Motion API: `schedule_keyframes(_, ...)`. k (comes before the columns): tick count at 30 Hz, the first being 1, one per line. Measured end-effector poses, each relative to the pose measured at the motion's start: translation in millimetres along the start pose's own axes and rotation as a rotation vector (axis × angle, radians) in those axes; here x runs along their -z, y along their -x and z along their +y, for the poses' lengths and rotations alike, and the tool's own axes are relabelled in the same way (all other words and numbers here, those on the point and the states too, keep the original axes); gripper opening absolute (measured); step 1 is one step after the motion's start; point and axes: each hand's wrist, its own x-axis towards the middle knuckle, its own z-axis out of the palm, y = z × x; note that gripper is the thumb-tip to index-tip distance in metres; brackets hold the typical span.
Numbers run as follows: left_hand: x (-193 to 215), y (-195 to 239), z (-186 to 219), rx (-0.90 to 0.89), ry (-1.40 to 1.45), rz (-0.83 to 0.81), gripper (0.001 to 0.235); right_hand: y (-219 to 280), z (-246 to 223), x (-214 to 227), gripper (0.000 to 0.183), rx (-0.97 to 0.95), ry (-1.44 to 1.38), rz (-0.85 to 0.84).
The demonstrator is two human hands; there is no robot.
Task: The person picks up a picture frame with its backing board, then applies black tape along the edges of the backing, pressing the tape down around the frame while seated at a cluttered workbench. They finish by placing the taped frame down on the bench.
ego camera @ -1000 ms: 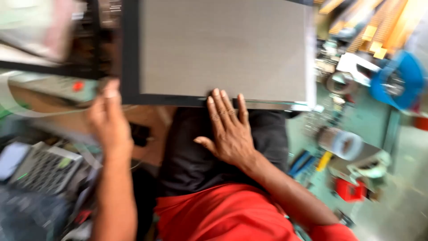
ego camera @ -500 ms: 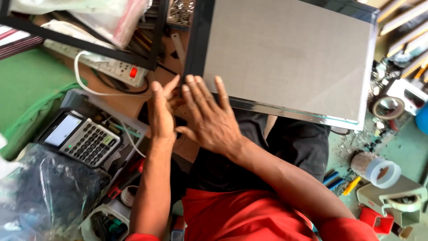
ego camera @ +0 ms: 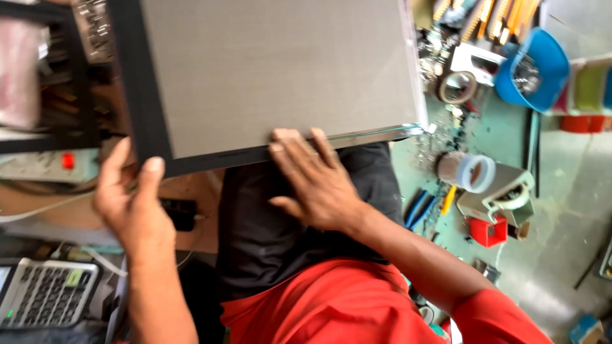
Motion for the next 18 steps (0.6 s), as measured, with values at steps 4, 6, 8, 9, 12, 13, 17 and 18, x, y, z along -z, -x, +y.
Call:
schedule_keyframes(4,-8,-2,4,0.017,0.040,0.020,0.039,71,66,3,0.084,-0.182,0.047,0.016)
schedule_keyframes(6,-12,-2,11,0.014,0.064,0.048,0.034,99,97,1,0.087,-0.342,0.133,0.011)
schedule_keyframes(8,-12,-3,10,-0.003,0.055,0.042,0.032,112,111,0,0.087,-0.417,0.097,0.055)
schedule_keyframes(9,-13,-4,11,-0.018,0.049,0.046,0.030,119,119,0,0.087,-0.483,0.064,0.092)
schedule_keyframes(12,-13,-8,11,-0.040,0.038,0.052,0.028,127,124,-5,0.085,-0.559,0.070,0.113)
schedule_keyframes(13,-13,-9,13,-0.047,0.032,0.038,0.028,127,121,-6,0.085,-0.570,0.065,0.124)
schedule_keyframes(17,-18,-17,19,-0.039,-0.013,0.085,0.030,137,118,-5,0.084,-0.571,0.070,0.243)
schedule_keyframes(18,-20,-19,20,-0.006,-0.030,0.136,0.032,143,120,-5,0.083,-0.570,0.069,0.279)
